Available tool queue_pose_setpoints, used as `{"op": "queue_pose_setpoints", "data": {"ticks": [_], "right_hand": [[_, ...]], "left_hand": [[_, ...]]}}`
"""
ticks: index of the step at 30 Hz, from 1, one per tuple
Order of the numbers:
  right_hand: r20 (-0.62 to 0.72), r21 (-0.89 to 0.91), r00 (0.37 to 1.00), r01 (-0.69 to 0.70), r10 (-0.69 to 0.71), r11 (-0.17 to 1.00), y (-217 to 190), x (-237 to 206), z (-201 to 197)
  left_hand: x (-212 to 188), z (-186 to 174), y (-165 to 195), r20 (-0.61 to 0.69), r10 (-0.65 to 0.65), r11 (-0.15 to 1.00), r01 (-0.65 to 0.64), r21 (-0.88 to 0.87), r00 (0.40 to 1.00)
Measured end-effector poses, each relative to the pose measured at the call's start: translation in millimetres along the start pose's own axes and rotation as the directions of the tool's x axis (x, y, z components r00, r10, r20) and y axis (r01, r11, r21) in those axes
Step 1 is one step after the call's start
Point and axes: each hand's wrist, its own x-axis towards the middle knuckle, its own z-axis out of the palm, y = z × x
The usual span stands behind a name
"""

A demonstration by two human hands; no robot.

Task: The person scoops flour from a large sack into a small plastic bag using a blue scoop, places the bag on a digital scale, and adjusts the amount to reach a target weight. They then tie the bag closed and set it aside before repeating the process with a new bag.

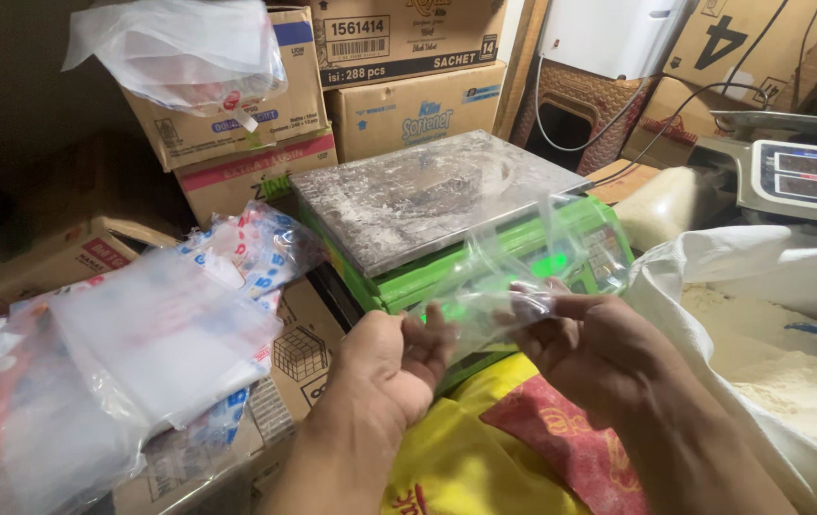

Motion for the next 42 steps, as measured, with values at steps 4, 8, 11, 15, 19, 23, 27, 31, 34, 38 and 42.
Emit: {"op": "queue_pose_setpoints", "data": {"ticks": [4, 8, 11, 15, 19, 23, 27, 31, 34, 38, 42], "right_hand": [[-0.028, 0.264, 0.994, -0.097, 0.108, 0.96, -5.0, 40.3, -24.3], [0.101, 0.353, 0.981, -0.19, 0.165, 0.916, -13.3, 58.6, -40.5], [0.186, 0.271, 0.976, -0.16, 0.111, 0.949, -16.6, 55.7, -38.5], [0.457, 0.001, 0.884, 0.108, -0.097, 0.994, -24.6, 30.6, -35.1], [0.616, -0.212, 0.785, 0.243, -0.064, 0.947, -28.4, -3.1, -26.9], [0.288, -0.794, 0.954, 0.285, -0.08, 0.537, -24.1, -33.2, -10.8], [0.008, -0.719, 0.977, 0.153, -0.212, 0.678, -17.6, -37.4, 9.6], [0.283, -0.196, 0.959, 0.091, -0.033, 0.976, -22.3, -32.7, 4.8], [0.129, -0.011, 0.992, -0.004, 0.005, 1.0, -21.1, -24.1, -4.7], [0.388, 0.254, 0.912, -0.242, 0.131, 0.936, -19.5, -17.2, -15.1], [0.358, 0.07, 0.932, -0.089, 0.058, 0.994, -35.3, -25.7, -20.1]], "left_hand": [[9.0, 2.2, -10.5, 0.053, -0.076, 0.993, 0.08, -0.082, 0.996], [-3.3, 8.4, -14.4, 0.02, -0.085, 0.992, 0.082, 0.097, 0.996], [-24.0, 7.2, -9.2, 0.217, -0.046, 0.979, 0.001, 0.202, 0.975], [-51.0, 9.0, -4.4, 0.404, 0.059, 0.634, -0.347, 0.691, 0.913], [-62.9, 16.7, -7.2, 0.485, 0.271, 0.214, -0.543, 0.812, 0.832], [-60.7, 17.9, -10.4, 0.417, 0.443, 0.239, -0.553, 0.798, 0.794], [-48.8, 19.7, 1.5, 0.265, 0.199, 0.83, -0.306, 0.466, 0.943], [-37.7, 17.3, 10.3, 0.325, -0.145, 0.984, 0.101, 0.147, 0.935], [-27.2, 15.4, 13.0, 0.355, -0.167, 0.983, 0.183, -0.013, 0.92], [-15.4, 8.7, 27.8, 0.496, -0.3, 0.905, 0.407, -0.122, 0.815], [-17.8, -0.1, 40.3, 0.523, -0.372, 0.914, 0.4, 0.064, 0.767]]}}
